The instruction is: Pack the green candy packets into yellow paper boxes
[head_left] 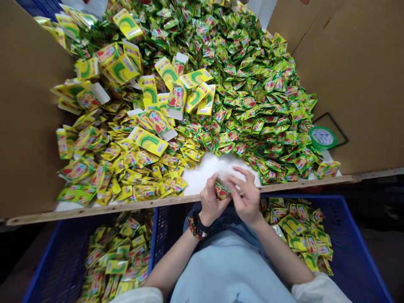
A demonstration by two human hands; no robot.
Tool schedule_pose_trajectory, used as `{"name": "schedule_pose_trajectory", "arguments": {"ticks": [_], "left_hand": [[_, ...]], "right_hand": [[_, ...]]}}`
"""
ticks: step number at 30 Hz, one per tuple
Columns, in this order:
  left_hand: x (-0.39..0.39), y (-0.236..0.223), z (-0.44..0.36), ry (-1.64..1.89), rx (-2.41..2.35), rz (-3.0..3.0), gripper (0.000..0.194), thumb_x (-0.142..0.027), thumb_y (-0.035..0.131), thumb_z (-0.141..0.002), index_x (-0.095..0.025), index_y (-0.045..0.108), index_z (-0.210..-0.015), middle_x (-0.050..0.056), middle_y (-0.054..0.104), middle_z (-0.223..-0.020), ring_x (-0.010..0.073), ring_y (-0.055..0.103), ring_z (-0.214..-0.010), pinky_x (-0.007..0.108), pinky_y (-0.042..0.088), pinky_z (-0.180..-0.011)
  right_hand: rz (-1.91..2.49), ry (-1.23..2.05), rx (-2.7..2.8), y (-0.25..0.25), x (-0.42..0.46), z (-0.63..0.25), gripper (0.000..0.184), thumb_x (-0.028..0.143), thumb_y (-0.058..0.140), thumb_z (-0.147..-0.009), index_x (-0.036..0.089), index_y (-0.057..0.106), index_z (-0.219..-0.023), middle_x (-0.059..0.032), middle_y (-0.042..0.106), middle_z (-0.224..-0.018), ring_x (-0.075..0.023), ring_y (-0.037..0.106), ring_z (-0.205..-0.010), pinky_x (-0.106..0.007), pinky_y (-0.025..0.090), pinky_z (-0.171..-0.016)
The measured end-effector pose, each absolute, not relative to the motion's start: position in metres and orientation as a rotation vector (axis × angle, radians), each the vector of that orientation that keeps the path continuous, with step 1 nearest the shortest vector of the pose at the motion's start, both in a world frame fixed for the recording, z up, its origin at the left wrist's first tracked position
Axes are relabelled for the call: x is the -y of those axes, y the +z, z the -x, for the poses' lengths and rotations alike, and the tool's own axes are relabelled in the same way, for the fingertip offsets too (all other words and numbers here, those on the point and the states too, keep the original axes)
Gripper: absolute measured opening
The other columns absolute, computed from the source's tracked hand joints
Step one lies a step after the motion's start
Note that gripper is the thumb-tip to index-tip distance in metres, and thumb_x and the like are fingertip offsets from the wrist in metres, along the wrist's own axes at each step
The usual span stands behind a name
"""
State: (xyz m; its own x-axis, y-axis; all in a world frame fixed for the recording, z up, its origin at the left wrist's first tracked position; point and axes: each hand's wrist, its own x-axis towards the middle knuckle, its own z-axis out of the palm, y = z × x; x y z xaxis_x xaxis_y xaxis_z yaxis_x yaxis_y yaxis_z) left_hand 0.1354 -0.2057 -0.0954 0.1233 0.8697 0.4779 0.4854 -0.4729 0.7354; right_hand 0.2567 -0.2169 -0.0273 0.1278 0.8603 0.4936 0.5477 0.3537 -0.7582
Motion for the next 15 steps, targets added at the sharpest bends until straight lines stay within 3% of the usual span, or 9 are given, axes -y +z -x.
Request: {"name": "schedule_pose_trajectory", "arguments": {"ticks": [3,6,9,15], "left_hand": [[0.204,-0.099,-0.136,1.454,-1.209,-2.149,0.059,-0.038,0.062,-0.087,-0.025,0.032,-0.136,0.012,0.060,-0.115,0.0213,0.066,-0.095,0.033,0.057,-0.073],[0.203,-0.099,-0.137,1.474,-1.160,-2.204,0.060,-0.035,0.055,-0.090,-0.022,0.026,-0.140,0.017,0.056,-0.121,0.0242,0.064,-0.101,0.036,0.056,-0.074],[0.204,-0.098,-0.137,1.377,-1.250,-2.180,0.063,-0.037,0.049,-0.091,-0.015,0.021,-0.144,0.020,0.054,-0.122,0.0251,0.065,-0.097,0.037,0.056,-0.073],[0.205,-0.096,-0.138,1.192,-1.318,-2.136,0.057,-0.038,0.044,-0.092,-0.016,0.025,-0.141,0.015,0.057,-0.115,0.0190,0.064,-0.082,0.030,0.053,-0.063]], "right_hand": [[1.328,0.732,1.241,-0.033,0.216,-0.259,0.051,0.034,0.063,-0.088,0.027,0.053,-0.138,-0.0079,0.059,-0.140,-0.0284,0.054,-0.130,-0.048,0.048,-0.103],[1.211,1.125,1.279,-0.040,0.216,-0.256,0.043,0.040,0.059,-0.091,0.026,0.061,-0.131,-0.0060,0.064,-0.134,-0.0265,0.061,-0.122,-0.044,0.050,-0.104],[1.104,1.044,1.407,-0.041,0.218,-0.252,0.037,0.038,0.061,-0.090,0.027,0.066,-0.125,-0.0044,0.063,-0.134,-0.0261,0.057,-0.128,-0.043,0.046,-0.110],[1.272,0.902,1.277,-0.040,0.218,-0.245,0.032,0.030,0.058,-0.092,0.024,0.068,-0.122,-0.0056,0.071,-0.121,-0.0266,0.070,-0.108,-0.042,0.057,-0.097]]}}
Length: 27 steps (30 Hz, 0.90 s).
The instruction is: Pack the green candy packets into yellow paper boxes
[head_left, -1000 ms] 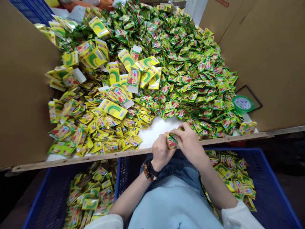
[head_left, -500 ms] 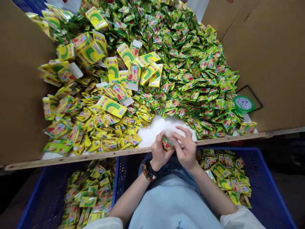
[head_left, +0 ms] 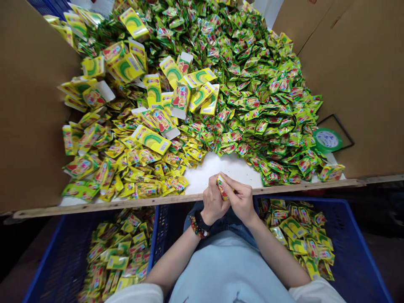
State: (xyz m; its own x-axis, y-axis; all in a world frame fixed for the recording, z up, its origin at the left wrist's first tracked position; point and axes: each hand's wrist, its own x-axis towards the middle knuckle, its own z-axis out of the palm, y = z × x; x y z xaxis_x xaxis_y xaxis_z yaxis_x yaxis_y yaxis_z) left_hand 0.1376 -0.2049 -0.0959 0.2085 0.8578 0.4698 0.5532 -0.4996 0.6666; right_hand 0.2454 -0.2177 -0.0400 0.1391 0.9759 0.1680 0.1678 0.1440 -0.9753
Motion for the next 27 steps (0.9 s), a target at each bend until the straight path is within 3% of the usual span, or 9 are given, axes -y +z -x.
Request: {"name": "schedule_pose_trajectory", "arguments": {"ticks": [6,9,12,16,19,22,24,27], "left_hand": [[0.206,-0.100,-0.137,1.220,-1.315,-2.021,0.060,-0.040,0.049,-0.089,-0.019,0.026,-0.140,0.016,0.056,-0.114,0.0249,0.064,-0.088,0.037,0.054,-0.068],[0.209,-0.101,-0.137,1.240,-1.311,-1.970,0.056,-0.037,0.047,-0.090,-0.020,0.029,-0.139,0.017,0.057,-0.114,0.0264,0.065,-0.087,0.038,0.053,-0.068],[0.209,-0.094,-0.133,1.185,-1.221,-2.021,0.056,-0.039,0.046,-0.090,-0.018,0.031,-0.140,0.017,0.058,-0.116,0.0242,0.064,-0.085,0.037,0.052,-0.068],[0.185,-0.069,-0.104,0.982,-1.247,-2.244,0.067,-0.057,0.060,-0.082,-0.019,0.045,-0.135,0.014,0.058,-0.119,0.0271,0.058,-0.101,0.039,0.051,-0.083],[0.145,-0.053,-0.074,0.894,-1.655,-2.341,0.035,-0.040,0.062,-0.086,-0.022,0.063,-0.116,0.013,0.060,-0.114,0.0305,0.051,-0.106,0.042,0.046,-0.086],[0.103,-0.047,-0.057,0.763,-1.719,-2.466,0.012,-0.023,0.059,-0.086,-0.023,0.070,-0.091,0.011,0.061,-0.114,0.0314,0.047,-0.107,0.042,0.044,-0.083],[0.084,-0.043,-0.056,0.741,-1.639,-2.552,0.017,-0.019,0.054,-0.088,-0.021,0.067,-0.077,0.010,0.063,-0.111,0.0293,0.047,-0.105,0.041,0.043,-0.084],[0.080,-0.036,-0.061,0.794,-1.510,-2.592,0.018,-0.020,0.048,-0.092,-0.020,0.063,-0.082,0.009,0.065,-0.102,0.0265,0.049,-0.104,0.039,0.042,-0.087]], "right_hand": [[1.177,0.979,1.403,-0.041,0.214,-0.253,0.031,0.027,0.058,-0.092,0.028,0.068,-0.122,-0.0030,0.068,-0.124,-0.0260,0.066,-0.116,-0.046,0.053,-0.103],[1.094,0.836,1.616,-0.043,0.214,-0.250,0.042,0.021,0.059,-0.090,0.027,0.060,-0.132,-0.0047,0.065,-0.130,-0.0248,0.062,-0.121,-0.043,0.052,-0.104],[1.110,0.672,1.669,-0.041,0.225,-0.254,0.042,0.016,0.053,-0.092,0.027,0.061,-0.131,-0.0055,0.069,-0.125,-0.0224,0.067,-0.114,-0.040,0.057,-0.098],[1.600,0.346,1.707,-0.031,0.261,-0.304,0.030,0.019,0.056,-0.089,0.028,0.072,-0.112,-0.0091,0.078,-0.101,-0.0256,0.075,-0.083,-0.040,0.062,-0.073],[1.971,-0.022,1.778,-0.031,0.275,-0.350,0.013,0.024,0.064,-0.083,0.027,0.077,-0.081,-0.0151,0.074,-0.071,-0.0348,0.070,-0.068,-0.049,0.055,-0.060],[1.778,-0.003,1.963,-0.039,0.249,-0.355,0.018,0.021,0.058,-0.086,0.022,0.075,-0.090,-0.0178,0.075,-0.093,-0.0377,0.068,-0.095,-0.057,0.054,-0.081],[1.660,0.041,1.988,-0.045,0.209,-0.335,0.029,0.015,0.050,-0.090,0.021,0.071,-0.109,-0.0135,0.071,-0.115,-0.0302,0.063,-0.112,-0.050,0.051,-0.096],[1.576,0.064,1.970,-0.049,0.136,-0.295,0.042,0.007,0.047,-0.088,0.013,0.061,-0.127,-0.0160,0.065,-0.126,-0.0278,0.057,-0.119,-0.045,0.046,-0.102]]}}
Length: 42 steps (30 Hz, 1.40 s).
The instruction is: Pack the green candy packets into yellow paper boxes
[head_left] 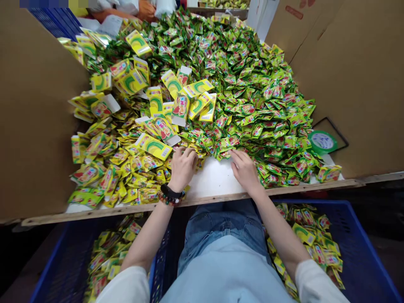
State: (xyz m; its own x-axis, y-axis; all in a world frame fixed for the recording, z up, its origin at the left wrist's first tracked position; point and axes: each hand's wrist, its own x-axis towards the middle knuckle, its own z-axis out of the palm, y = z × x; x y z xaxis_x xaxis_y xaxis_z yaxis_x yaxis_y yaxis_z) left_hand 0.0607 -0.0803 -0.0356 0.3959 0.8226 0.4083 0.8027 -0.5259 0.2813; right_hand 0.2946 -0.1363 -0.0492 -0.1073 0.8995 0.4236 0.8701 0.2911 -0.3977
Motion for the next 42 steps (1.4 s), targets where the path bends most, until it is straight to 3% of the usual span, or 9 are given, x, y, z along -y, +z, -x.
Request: {"name": "schedule_pose_trajectory", "arguments": {"ticks": [3,7,13,17,21,27,32,37,42], "left_hand": [[0.096,-0.031,-0.063,0.932,-1.512,-2.399,0.020,-0.026,0.040,-0.096,-0.018,0.058,-0.091,0.007,0.063,-0.087,0.0217,0.055,-0.089,0.033,0.043,-0.078],[0.114,-0.039,-0.063,1.046,-1.604,-2.049,0.023,-0.032,0.038,-0.098,-0.019,0.056,-0.092,0.001,0.060,-0.074,0.0147,0.054,-0.063,0.026,0.039,-0.063],[0.110,-0.053,-0.072,1.020,-1.471,-1.905,0.020,-0.032,0.049,-0.092,-0.018,0.061,-0.086,0.004,0.066,-0.083,0.0174,0.061,-0.077,0.027,0.043,-0.071],[0.108,-0.052,-0.074,0.979,-1.407,-1.804,0.021,-0.032,0.046,-0.092,-0.018,0.061,-0.088,0.003,0.066,-0.083,0.0169,0.061,-0.078,0.028,0.044,-0.072],[0.112,-0.052,-0.067,1.023,-1.396,-1.718,0.020,-0.031,0.047,-0.091,-0.018,0.060,-0.095,0.005,0.067,-0.094,0.0179,0.062,-0.089,0.029,0.046,-0.080],[0.121,-0.047,-0.076,1.030,-1.220,-1.608,0.020,-0.032,0.050,-0.090,-0.019,0.060,-0.099,0.006,0.065,-0.095,0.0173,0.061,-0.088,0.027,0.049,-0.073],[0.135,-0.042,-0.093,1.097,-1.118,-1.507,0.029,-0.043,0.056,-0.089,-0.022,0.057,-0.109,0.005,0.063,-0.101,0.0162,0.060,-0.090,0.026,0.050,-0.072],[0.153,-0.046,-0.102,1.200,-1.076,-1.452,0.036,-0.035,0.064,-0.084,-0.024,0.050,-0.116,0.007,0.056,-0.117,0.0184,0.055,-0.109,0.027,0.051,-0.083],[0.160,-0.047,-0.094,1.164,-1.118,-1.597,0.042,-0.033,0.052,-0.092,-0.026,0.039,-0.132,0.007,0.054,-0.110,0.0173,0.058,-0.098,0.030,0.052,-0.081]], "right_hand": [[1.647,0.047,2.055,-0.050,0.083,-0.273,0.050,-0.002,0.046,-0.081,0.010,0.059,-0.128,-0.0189,0.061,-0.133,-0.0296,0.053,-0.123,-0.045,0.041,-0.103],[1.638,0.068,2.103,-0.059,0.067,-0.278,0.032,0.003,0.045,-0.087,0.015,0.069,-0.105,-0.0151,0.072,-0.107,-0.0271,0.059,-0.108,-0.043,0.042,-0.097],[1.564,0.030,2.141,-0.068,0.080,-0.288,0.038,0.008,0.049,-0.089,0.014,0.060,-0.125,-0.0161,0.056,-0.138,-0.0278,0.047,-0.128,-0.042,0.037,-0.102],[1.553,0.072,2.155,-0.064,0.066,-0.284,0.033,0.006,0.047,-0.089,0.017,0.068,-0.113,-0.0136,0.069,-0.116,-0.0271,0.057,-0.109,-0.041,0.040,-0.095],[1.572,0.071,2.014,-0.054,0.073,-0.279,0.038,0.004,0.039,-0.090,0.015,0.068,-0.112,-0.0145,0.070,-0.108,-0.0266,0.058,-0.104,-0.039,0.044,-0.090],[1.180,0.595,1.857,-0.040,0.128,-0.257,0.025,0.019,0.046,-0.096,0.020,0.070,-0.098,-0.0046,0.072,-0.091,-0.0173,0.067,-0.081,-0.027,0.051,-0.074],[1.331,0.667,1.657,-0.037,0.144,-0.249,0.020,0.027,0.055,-0.092,0.018,0.071,-0.086,-0.0036,0.071,-0.079,-0.0162,0.065,-0.069,-0.026,0.050,-0.065],[1.299,1.259,1.271,-0.036,0.152,-0.255,0.035,0.045,0.071,-0.078,0.018,0.072,-0.100,-0.0037,0.072,-0.085,-0.0148,0.065,-0.064,-0.025,0.052,-0.057],[1.205,1.615,0.950,-0.036,0.169,-0.257,0.036,0.048,0.081,-0.062,0.018,0.074,-0.081,-0.0016,0.073,-0.072,-0.0172,0.069,-0.063,-0.030,0.059,-0.058]]}}
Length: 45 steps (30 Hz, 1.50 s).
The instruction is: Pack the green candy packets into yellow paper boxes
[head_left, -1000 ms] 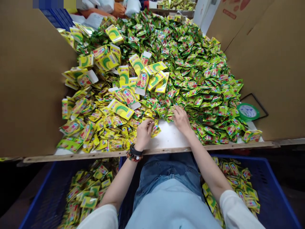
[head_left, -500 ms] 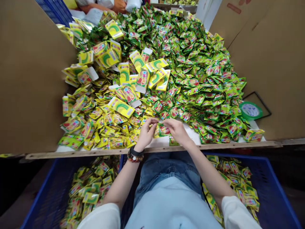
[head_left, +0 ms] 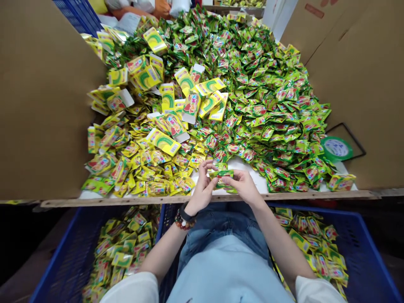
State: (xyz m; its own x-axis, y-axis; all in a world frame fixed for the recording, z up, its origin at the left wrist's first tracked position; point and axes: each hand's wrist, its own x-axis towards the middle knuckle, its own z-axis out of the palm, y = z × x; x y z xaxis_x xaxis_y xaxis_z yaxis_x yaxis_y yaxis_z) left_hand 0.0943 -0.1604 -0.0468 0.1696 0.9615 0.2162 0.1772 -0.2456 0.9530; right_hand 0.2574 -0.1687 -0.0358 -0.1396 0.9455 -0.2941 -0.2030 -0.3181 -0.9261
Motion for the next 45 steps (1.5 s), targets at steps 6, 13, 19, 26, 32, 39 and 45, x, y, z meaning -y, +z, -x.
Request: {"name": "schedule_pose_trajectory", "arguments": {"ticks": [6,13,19,26,32,39,45], "left_hand": [[0.095,-0.022,-0.009,1.256,-2.355,-1.448,0.057,-0.043,0.061,-0.085,-0.010,0.042,-0.129,0.022,0.054,-0.122,0.0320,0.059,-0.106,0.051,0.045,-0.097],[0.030,-0.014,0.005,1.034,-2.497,-1.428,0.082,-0.036,0.082,-0.060,-0.008,0.042,-0.125,0.022,0.062,-0.113,0.0390,0.056,-0.113,0.054,0.043,-0.100],[0.078,-0.029,-0.050,1.484,-1.794,-1.877,0.019,-0.021,0.057,-0.075,-0.019,0.047,-0.091,0.006,0.058,-0.094,0.0209,0.060,-0.093,0.036,0.049,-0.087],[0.159,-0.051,-0.112,0.962,-1.303,-2.343,0.060,-0.017,0.055,-0.073,-0.015,0.038,-0.131,0.015,0.054,-0.116,0.0284,0.054,-0.108,0.045,0.047,-0.092],[0.177,-0.053,-0.119,0.950,-1.299,-2.388,0.059,-0.023,0.056,-0.075,-0.016,0.040,-0.131,0.011,0.060,-0.106,0.0270,0.059,-0.096,0.041,0.051,-0.081],[0.182,-0.059,-0.116,1.030,-1.248,-2.384,0.056,-0.021,0.062,-0.068,-0.017,0.050,-0.122,0.010,0.065,-0.102,0.0255,0.064,-0.091,0.037,0.053,-0.078],[0.197,-0.066,-0.122,1.038,-1.262,-2.172,0.056,-0.024,0.065,-0.070,-0.018,0.050,-0.123,0.007,0.065,-0.101,0.0234,0.065,-0.089,0.036,0.054,-0.077]], "right_hand": [[1.273,1.205,0.809,-0.037,0.185,-0.277,0.032,0.042,0.082,-0.064,0.019,0.073,-0.084,0.0000,0.072,-0.069,-0.0178,0.069,-0.063,-0.033,0.062,-0.060],[1.250,1.045,0.959,-0.028,0.191,-0.267,0.023,0.038,0.075,-0.074,0.021,0.071,-0.089,0.0011,0.071,-0.074,-0.0152,0.067,-0.066,-0.028,0.058,-0.061],[1.247,0.969,0.817,-0.028,0.195,-0.280,0.024,0.040,0.076,-0.074,0.021,0.070,-0.087,0.0040,0.066,-0.069,-0.0116,0.060,-0.061,-0.025,0.052,-0.061],[1.131,0.956,0.644,-0.013,0.207,-0.283,0.024,0.035,0.082,-0.069,0.025,0.072,-0.089,0.0032,0.070,-0.076,-0.0120,0.062,-0.064,-0.026,0.053,-0.062],[1.259,0.793,0.949,-0.010,0.208,-0.288,0.008,0.026,0.076,-0.076,0.024,0.075,-0.083,-0.0011,0.071,-0.086,-0.0155,0.064,-0.078,-0.027,0.052,-0.066],[1.302,0.707,1.301,0.002,0.209,-0.297,0.009,0.020,0.068,-0.083,0.026,0.075,-0.084,-0.0029,0.070,-0.088,-0.0197,0.065,-0.090,-0.033,0.051,-0.080],[1.369,0.831,1.556,0.012,0.210,-0.307,0.014,0.014,0.063,-0.084,0.023,0.073,-0.082,-0.0026,0.069,-0.087,-0.0192,0.065,-0.088,-0.031,0.049,-0.081]]}}
